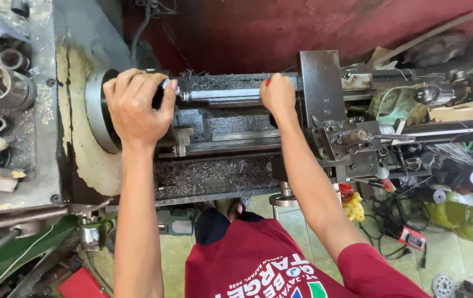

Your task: Cleaning metal shavings from a lathe using a small brush

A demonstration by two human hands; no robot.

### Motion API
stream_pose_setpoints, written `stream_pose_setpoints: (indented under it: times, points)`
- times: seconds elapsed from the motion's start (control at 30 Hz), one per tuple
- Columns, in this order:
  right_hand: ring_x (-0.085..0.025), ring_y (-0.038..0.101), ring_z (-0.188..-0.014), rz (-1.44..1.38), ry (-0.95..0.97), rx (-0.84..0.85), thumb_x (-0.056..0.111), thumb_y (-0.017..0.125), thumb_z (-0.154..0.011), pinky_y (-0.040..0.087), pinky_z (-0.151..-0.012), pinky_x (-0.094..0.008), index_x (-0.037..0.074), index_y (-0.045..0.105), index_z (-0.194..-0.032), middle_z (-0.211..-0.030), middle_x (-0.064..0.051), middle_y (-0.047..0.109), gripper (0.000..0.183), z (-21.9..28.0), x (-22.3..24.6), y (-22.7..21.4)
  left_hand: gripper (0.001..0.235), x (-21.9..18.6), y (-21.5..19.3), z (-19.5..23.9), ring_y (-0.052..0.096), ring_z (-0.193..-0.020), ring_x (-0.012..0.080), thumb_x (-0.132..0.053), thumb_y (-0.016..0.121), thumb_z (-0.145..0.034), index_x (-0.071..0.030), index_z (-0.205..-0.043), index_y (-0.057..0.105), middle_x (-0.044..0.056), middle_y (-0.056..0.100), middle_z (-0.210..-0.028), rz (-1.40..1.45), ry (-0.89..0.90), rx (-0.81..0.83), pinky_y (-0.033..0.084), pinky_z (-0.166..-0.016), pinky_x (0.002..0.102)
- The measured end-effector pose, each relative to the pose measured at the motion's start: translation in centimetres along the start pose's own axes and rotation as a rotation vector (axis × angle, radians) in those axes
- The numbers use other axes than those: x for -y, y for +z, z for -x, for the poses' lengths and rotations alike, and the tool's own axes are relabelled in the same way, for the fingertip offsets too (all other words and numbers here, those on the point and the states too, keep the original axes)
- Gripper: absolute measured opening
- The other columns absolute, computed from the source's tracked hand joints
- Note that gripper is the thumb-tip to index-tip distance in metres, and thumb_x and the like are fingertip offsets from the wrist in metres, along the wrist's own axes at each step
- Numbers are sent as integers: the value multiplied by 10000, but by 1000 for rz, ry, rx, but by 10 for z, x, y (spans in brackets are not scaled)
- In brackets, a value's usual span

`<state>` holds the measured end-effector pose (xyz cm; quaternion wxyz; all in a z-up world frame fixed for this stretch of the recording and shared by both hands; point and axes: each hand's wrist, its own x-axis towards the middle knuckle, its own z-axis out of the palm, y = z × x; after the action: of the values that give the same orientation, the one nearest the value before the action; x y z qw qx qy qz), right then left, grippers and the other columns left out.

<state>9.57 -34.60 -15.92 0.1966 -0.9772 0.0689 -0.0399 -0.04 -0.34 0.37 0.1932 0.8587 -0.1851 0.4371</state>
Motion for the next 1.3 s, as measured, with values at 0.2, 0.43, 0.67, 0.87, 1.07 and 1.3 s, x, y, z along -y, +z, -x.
stream_pose_setpoints:
  times: [0.2, 0.43, 0.67, 0.87, 1.07, 1.3]
  points:
    - [-532, 704, -872, -347, -148, 138, 284, 603, -925, 567, -732, -597, 18, 777, -927, -826, -295, 722, 317, 54, 106, -20, 198, 1, -1, -2, 697, -995, 219, -313, 748, -1065, -140, -981, 791, 17, 734, -880, -9, -6, 26, 452, -910, 364]
    - [-477, 743, -798, 63, 122, -3, 280, 570, -940, 600, -718, -557, 21, 726, -814, -753, -241, 715, 328, 12, 33, -13, 171, 5, 0, -3, 699, -994, 228, -307, 767, -1028, -146, -976, 789, 17, 727, -883, 21, -10, 32, 460, -896, 366]
    - [-526, 701, -822, -209, -66, 79, 301, 621, -941, 553, -683, -605, 26, 760, -844, -758, -280, 699, 323, 45, 92, -1, 196, 10, 6, 1, 705, -985, 227, -331, 759, -1023, -148, -965, 796, 15, 724, -884, 16, -16, 13, 473, -892, 368]
    - [-488, 729, -812, -37, 22, -13, 321, 616, -963, 578, -694, -563, 48, 758, -857, -749, -253, 712, 325, 6, 42, -6, 197, 10, 6, -1, 705, -982, 226, -325, 757, -1017, -142, -954, 791, 18, 728, -887, 10, -27, 14, 471, -892, 370]
    - [-490, 737, -818, 86, 74, -7, 320, 613, -922, 591, -710, -555, 26, 759, -836, -771, -260, 718, 339, -9, 46, 21, 205, 10, 6, -2, 708, -986, 217, -341, 745, -1018, -151, -956, 790, 10, 730, -884, -4, -46, 28, 473, -893, 367]
    - [-301, 743, -613, -616, -124, 262, 297, 632, -886, 555, -609, -370, 115, 763, -764, -523, -106, 669, 255, 16, 167, 30, 178, 9, 4, -2, 700, -979, 225, -330, 762, -1004, -156, -977, 785, 16, 721, -888, 4, -43, 35, 472, -886, 375]
